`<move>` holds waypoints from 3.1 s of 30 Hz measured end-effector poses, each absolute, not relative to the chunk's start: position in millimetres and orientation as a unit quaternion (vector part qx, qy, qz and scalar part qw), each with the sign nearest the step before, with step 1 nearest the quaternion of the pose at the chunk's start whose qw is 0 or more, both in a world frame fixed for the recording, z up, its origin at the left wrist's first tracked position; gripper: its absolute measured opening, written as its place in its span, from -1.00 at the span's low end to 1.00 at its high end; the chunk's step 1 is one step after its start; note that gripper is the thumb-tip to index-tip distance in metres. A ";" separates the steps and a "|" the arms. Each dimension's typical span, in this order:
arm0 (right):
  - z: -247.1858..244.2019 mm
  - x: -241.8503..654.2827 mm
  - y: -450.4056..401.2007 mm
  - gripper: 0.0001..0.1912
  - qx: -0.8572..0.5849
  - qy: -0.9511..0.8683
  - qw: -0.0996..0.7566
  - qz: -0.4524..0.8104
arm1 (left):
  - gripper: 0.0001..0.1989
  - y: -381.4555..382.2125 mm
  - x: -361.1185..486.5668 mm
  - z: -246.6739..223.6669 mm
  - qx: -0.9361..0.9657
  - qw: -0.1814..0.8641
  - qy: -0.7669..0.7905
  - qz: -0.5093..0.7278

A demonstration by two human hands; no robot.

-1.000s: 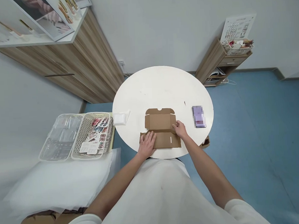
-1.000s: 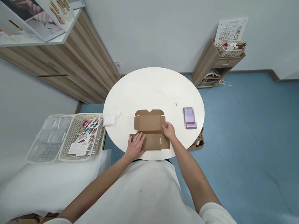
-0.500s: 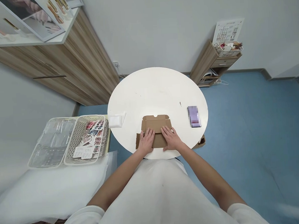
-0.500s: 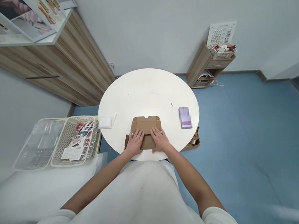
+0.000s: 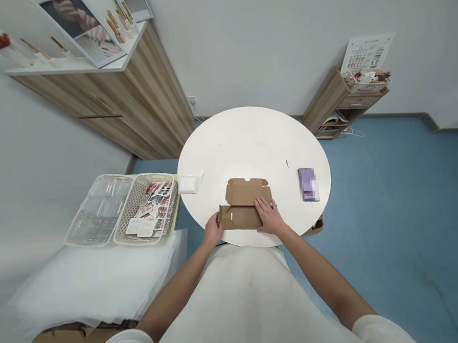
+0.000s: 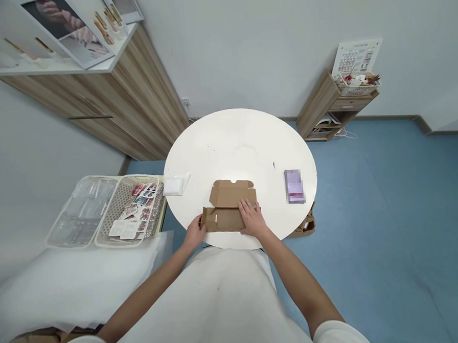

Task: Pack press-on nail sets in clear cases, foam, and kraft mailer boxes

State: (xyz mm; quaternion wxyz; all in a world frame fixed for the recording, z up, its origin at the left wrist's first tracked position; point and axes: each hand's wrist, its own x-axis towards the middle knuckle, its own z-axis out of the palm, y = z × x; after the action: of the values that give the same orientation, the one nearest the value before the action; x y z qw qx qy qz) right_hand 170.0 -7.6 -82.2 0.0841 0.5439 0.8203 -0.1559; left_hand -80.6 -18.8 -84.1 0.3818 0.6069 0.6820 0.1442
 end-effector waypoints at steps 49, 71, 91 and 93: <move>-69.1 153.5 -24.6 0.29 0.528 0.826 0.103 -0.172 | 0.21 -2.0 -55.1 -58.9 0.771 0.339 0.533 -0.083; -82.4 172.0 -37.0 -0.69 0.746 0.443 -0.248 -0.431 | 0.23 0.1 -51.9 -65.5 0.761 0.361 0.536 -0.054; -79.4 175.5 -44.0 -0.40 0.769 0.447 -0.227 -0.396 | -0.52 -2.0 -24.3 -91.7 0.689 0.457 0.525 0.202; -81.8 180.0 -40.4 -0.37 0.764 0.434 -0.244 -0.411 | -0.51 3.5 -16.7 -89.7 0.686 0.460 0.523 0.210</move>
State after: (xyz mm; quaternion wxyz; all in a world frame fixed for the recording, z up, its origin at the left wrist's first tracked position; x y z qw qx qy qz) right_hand 180.0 -40.4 -81.8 -0.2436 0.7637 0.4341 -0.4111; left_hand -16.7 3.5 -89.7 0.4605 0.6857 0.5230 0.2103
